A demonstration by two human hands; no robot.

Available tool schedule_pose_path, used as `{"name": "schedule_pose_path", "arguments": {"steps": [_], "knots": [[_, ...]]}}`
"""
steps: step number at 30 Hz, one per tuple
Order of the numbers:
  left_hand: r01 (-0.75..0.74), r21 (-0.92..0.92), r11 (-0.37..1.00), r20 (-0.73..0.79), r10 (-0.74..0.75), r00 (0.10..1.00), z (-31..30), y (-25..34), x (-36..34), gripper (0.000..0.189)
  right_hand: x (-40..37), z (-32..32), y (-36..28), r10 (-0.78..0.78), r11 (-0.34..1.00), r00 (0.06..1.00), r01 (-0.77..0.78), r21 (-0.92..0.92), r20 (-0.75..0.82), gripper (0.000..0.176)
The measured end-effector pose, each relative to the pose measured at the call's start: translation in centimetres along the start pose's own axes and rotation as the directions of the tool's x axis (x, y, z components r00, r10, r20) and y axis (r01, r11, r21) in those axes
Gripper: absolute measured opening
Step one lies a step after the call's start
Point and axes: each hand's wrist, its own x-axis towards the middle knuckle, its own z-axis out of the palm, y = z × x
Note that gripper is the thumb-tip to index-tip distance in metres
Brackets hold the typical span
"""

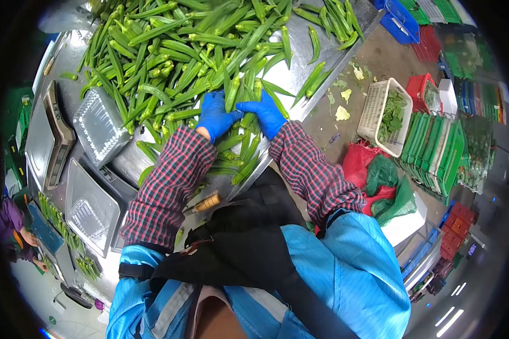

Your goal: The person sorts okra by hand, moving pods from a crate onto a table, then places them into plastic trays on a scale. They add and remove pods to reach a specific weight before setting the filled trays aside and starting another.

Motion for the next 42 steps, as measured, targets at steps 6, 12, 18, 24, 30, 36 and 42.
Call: {"name": "schedule_pose_path", "arguments": {"steps": [6,12,18,24,30,36,42], "knots": [[-0.298,-0.804,0.514,-0.22,0.208,0.953,-0.2,2.2,-0.7,0.088,-0.8,1.2,-3.4,-0.269,0.903,0.944,0.316,-0.292,0.19,0.064],[-0.361,-0.571,0.737,-0.216,0.289,0.933,0.7,-0.3,-0.6,0.094,0.5,-1.4,0.0,-0.375,0.813,0.867,0.478,-0.333,0.328,0.08],[-0.452,-0.37,0.812,-0.303,0.355,0.885,1.3,0.1,0.6,0.082,1.1,-2.1,0.9,-0.323,0.855,0.911,0.397,-0.333,0.257,0.081],[-0.254,-0.908,0.334,-0.224,0.126,0.966,0.5,2.7,-0.2,0.075,-0.2,2.7,-1.6,-0.391,0.866,0.92,0.38,-0.326,0.035,0.068],[-0.308,-0.745,0.592,-0.506,-0.2,0.839,-9.3,0.0,-7.9,0.066,-1.7,18.4,-3.8,-0.019,0.812,0.949,0.198,-0.549,0.314,0.05],[-0.505,-0.851,0.146,-0.525,-0.275,0.806,-22.2,-5.2,-21.6,0.047,-6.8,36.3,1.5,0.272,0.755,0.756,0.216,-0.619,0.595,0.04],[-0.596,-0.803,0.019,-0.567,-0.332,0.754,-28.9,-17.4,-33.8,0.035,-9.9,51.2,12.6,0.554,0.496,0.592,0.33,-0.803,0.586,0.044]]}}
